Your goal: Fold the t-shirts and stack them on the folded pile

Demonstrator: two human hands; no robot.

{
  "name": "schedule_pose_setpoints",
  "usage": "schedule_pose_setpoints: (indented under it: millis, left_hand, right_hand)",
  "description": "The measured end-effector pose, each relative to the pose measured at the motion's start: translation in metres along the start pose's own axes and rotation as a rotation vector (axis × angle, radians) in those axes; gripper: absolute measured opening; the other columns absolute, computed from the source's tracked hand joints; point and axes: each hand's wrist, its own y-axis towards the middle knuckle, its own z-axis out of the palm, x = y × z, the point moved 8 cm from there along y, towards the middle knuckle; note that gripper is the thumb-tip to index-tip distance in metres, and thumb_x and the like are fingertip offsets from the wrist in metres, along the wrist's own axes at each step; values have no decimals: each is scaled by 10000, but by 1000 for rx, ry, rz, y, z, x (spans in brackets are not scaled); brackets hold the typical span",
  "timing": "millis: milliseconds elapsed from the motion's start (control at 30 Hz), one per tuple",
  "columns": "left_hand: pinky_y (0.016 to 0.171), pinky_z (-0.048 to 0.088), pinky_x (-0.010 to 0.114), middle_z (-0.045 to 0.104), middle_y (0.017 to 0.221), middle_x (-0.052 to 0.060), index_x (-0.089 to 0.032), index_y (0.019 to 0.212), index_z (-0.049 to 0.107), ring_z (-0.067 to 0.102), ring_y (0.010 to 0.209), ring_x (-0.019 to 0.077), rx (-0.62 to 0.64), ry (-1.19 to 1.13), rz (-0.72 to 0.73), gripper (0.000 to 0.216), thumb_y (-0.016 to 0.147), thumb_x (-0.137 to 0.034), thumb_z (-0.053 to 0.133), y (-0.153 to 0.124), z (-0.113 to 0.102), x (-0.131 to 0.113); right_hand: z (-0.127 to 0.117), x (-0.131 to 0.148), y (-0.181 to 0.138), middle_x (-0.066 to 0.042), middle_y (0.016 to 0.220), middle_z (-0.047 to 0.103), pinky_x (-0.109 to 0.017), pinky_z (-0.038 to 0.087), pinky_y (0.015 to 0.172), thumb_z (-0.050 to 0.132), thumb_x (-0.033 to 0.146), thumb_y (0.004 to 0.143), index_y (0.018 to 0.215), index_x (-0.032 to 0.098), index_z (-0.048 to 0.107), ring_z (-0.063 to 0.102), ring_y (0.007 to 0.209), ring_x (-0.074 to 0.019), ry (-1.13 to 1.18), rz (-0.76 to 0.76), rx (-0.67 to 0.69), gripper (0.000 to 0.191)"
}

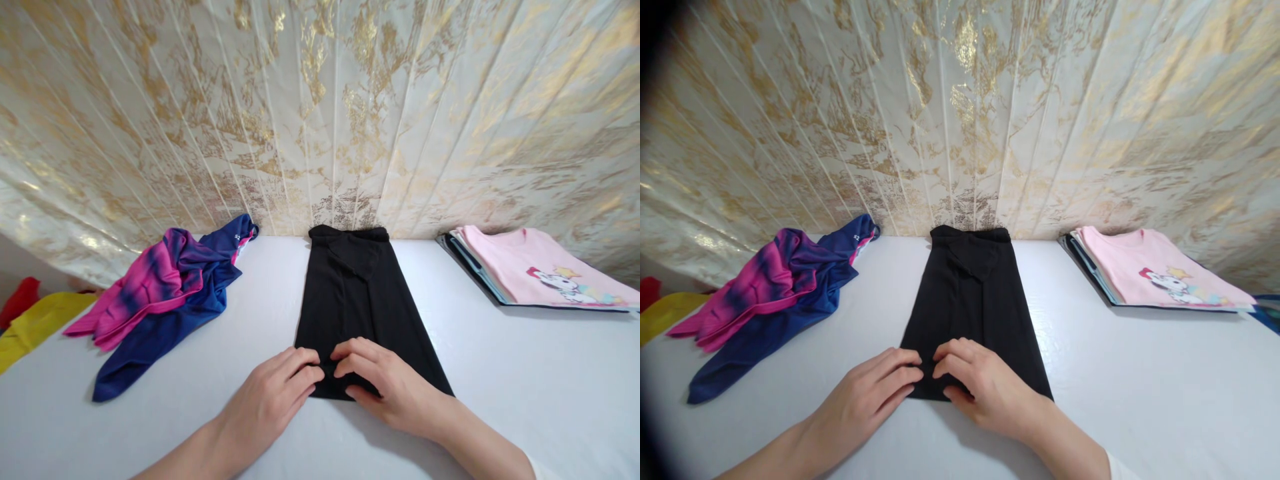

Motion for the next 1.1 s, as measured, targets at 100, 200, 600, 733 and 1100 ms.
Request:
schedule_pose_setpoints:
  millis: [100,200,600,733,1100]
  left_hand:
    - [877,506,282,600,1064,60,-182,1071,547,600,973,162,1,3,-2,223,959,-92,377,-1,1,1]
    - [863,501,296,589,1082,64,-182,989,557,588,972,172,3,3,-7,184,956,-97,398,-2,2,1]
    - [803,484,324,578,976,57,-183,900,564,556,853,181,61,76,4,195,904,-79,398,-2,4,-4]
    - [770,469,321,573,959,58,-173,901,551,533,846,187,96,68,31,193,909,-68,389,0,5,-6]
    - [761,461,337,595,967,53,-172,991,560,537,861,206,154,98,72,122,927,-136,462,2,4,-11]
  right_hand:
    - [-1,0,-1,-80,1135,584,-335,447,885,506,104,859,1015,206,580,553,992,-177,-17,-7,-18,201]
    - [-3,2,-1,-81,1135,583,-338,443,876,510,112,855,1020,206,587,545,992,-182,-35,-10,-21,205]
    - [1,11,1,-59,1034,622,-333,433,810,484,59,808,901,200,588,537,918,-175,-115,-96,-9,198]
    - [-1,8,2,-58,1022,623,-337,430,807,486,83,849,899,202,608,532,922,-183,-116,-57,-29,177]
    - [-3,13,-1,-43,999,577,-327,400,777,572,115,772,890,205,527,493,862,-178,-106,-43,10,155]
